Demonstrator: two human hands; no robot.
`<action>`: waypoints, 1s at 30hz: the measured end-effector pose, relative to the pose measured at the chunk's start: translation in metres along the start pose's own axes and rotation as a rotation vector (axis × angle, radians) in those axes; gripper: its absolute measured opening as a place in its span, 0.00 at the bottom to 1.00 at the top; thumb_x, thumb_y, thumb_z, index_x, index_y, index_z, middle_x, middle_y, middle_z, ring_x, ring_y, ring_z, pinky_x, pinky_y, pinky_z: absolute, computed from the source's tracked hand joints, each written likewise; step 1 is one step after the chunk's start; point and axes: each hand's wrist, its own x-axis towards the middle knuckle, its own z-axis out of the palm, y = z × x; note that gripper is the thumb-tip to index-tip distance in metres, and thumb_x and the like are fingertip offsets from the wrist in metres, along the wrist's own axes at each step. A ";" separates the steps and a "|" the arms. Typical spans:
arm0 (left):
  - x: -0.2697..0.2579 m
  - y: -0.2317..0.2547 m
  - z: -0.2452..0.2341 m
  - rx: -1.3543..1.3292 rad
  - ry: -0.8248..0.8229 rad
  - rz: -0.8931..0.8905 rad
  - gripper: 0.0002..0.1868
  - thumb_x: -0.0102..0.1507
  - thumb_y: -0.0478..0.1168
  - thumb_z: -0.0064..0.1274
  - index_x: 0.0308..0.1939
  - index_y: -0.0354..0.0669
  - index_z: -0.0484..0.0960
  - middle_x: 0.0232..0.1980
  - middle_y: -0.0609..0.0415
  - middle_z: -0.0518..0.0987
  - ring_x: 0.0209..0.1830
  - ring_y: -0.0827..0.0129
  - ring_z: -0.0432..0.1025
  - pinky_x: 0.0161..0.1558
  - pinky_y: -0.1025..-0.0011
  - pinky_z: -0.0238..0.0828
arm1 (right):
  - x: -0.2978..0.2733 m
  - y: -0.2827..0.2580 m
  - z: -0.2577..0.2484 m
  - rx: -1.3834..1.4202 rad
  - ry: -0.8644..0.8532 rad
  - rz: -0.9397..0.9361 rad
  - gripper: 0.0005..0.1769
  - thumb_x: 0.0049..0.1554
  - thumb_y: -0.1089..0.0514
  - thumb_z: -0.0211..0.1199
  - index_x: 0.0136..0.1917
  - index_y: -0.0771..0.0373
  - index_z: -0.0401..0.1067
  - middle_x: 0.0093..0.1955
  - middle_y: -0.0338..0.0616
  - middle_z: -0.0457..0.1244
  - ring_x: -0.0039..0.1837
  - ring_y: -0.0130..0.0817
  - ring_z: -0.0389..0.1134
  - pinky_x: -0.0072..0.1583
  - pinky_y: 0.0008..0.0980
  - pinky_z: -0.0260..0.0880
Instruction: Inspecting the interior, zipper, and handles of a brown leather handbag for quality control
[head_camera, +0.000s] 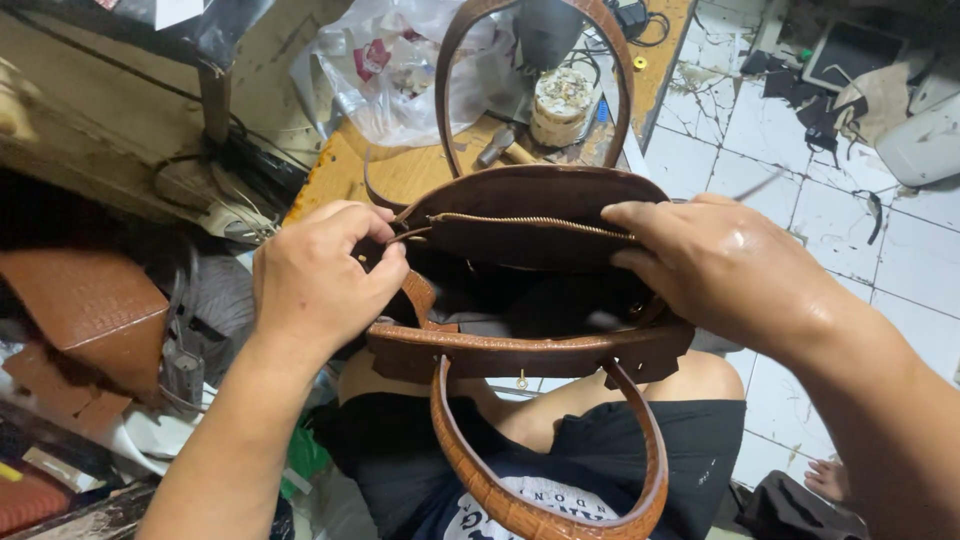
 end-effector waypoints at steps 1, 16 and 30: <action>0.000 -0.001 0.000 0.012 -0.002 -0.004 0.04 0.55 0.36 0.60 0.31 0.41 0.82 0.42 0.60 0.86 0.29 0.64 0.75 0.32 0.69 0.69 | 0.001 0.001 -0.003 0.076 -0.105 0.129 0.17 0.53 0.61 0.65 0.57 0.64 0.74 0.45 0.46 0.72 0.43 0.43 0.74 0.49 0.40 0.74; -0.001 -0.001 0.000 -0.012 0.014 0.004 0.04 0.55 0.35 0.60 0.30 0.41 0.81 0.42 0.60 0.86 0.31 0.65 0.75 0.33 0.70 0.69 | 0.003 0.006 -0.005 0.075 -0.066 0.281 0.07 0.56 0.61 0.68 0.48 0.63 0.78 0.40 0.42 0.73 0.34 0.36 0.72 0.40 0.33 0.74; -0.001 -0.002 -0.002 -0.009 -0.026 -0.012 0.03 0.57 0.32 0.60 0.31 0.38 0.81 0.45 0.57 0.86 0.35 0.67 0.76 0.36 0.72 0.68 | 0.028 0.003 -0.032 0.012 -0.436 0.190 0.12 0.60 0.50 0.59 0.39 0.58 0.74 0.33 0.42 0.72 0.37 0.48 0.74 0.44 0.46 0.71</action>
